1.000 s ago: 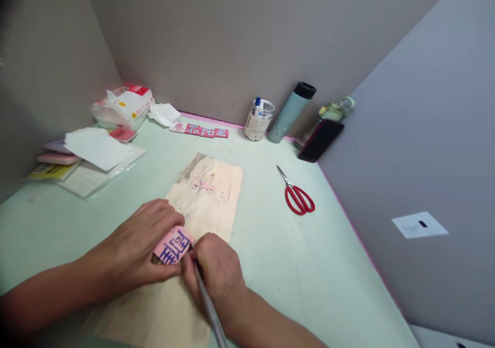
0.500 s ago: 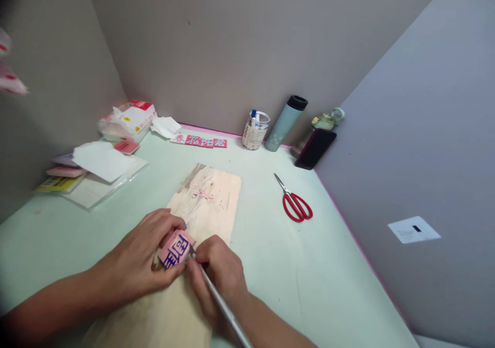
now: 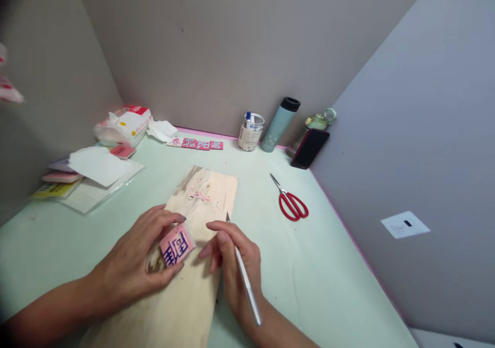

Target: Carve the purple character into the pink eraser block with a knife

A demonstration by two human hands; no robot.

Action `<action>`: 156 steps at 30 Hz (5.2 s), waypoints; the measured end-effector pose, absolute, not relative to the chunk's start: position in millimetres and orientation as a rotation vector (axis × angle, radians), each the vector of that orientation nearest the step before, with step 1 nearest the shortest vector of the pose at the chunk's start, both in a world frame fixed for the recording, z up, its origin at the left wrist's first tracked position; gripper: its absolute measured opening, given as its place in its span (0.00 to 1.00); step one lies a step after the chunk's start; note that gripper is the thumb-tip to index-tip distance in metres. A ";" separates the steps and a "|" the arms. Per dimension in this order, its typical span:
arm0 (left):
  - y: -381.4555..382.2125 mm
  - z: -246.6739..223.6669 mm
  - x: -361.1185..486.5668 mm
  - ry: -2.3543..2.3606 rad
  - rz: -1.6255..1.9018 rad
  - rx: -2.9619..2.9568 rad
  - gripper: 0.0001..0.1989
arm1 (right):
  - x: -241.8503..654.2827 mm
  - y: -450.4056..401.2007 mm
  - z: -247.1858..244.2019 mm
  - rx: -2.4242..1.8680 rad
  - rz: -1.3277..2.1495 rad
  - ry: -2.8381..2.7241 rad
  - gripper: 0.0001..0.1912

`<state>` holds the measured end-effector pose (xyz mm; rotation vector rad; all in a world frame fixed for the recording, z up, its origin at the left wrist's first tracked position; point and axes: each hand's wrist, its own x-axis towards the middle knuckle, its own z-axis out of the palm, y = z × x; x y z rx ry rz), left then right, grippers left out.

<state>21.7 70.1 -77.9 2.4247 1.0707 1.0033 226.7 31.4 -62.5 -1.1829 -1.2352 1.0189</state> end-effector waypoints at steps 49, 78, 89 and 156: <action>55.2 -62.9 31.6 0.905 1.238 2.680 0.08 | 205.7 34.2 -61.7 -1.273 1.232 -1.147 0.17; 61.8 -69.1 29.0 0.949 1.162 2.486 0.10 | 208.9 35.6 -64.1 -1.324 1.183 -1.242 0.13; 62.1 -71.7 25.9 0.933 1.039 2.141 0.08 | 212.5 39.9 -63.1 -1.224 1.374 -1.090 0.19; 72.0 -73.5 13.8 0.965 0.837 1.683 0.25 | 229.0 48.9 -50.9 -1.104 1.381 -0.949 0.17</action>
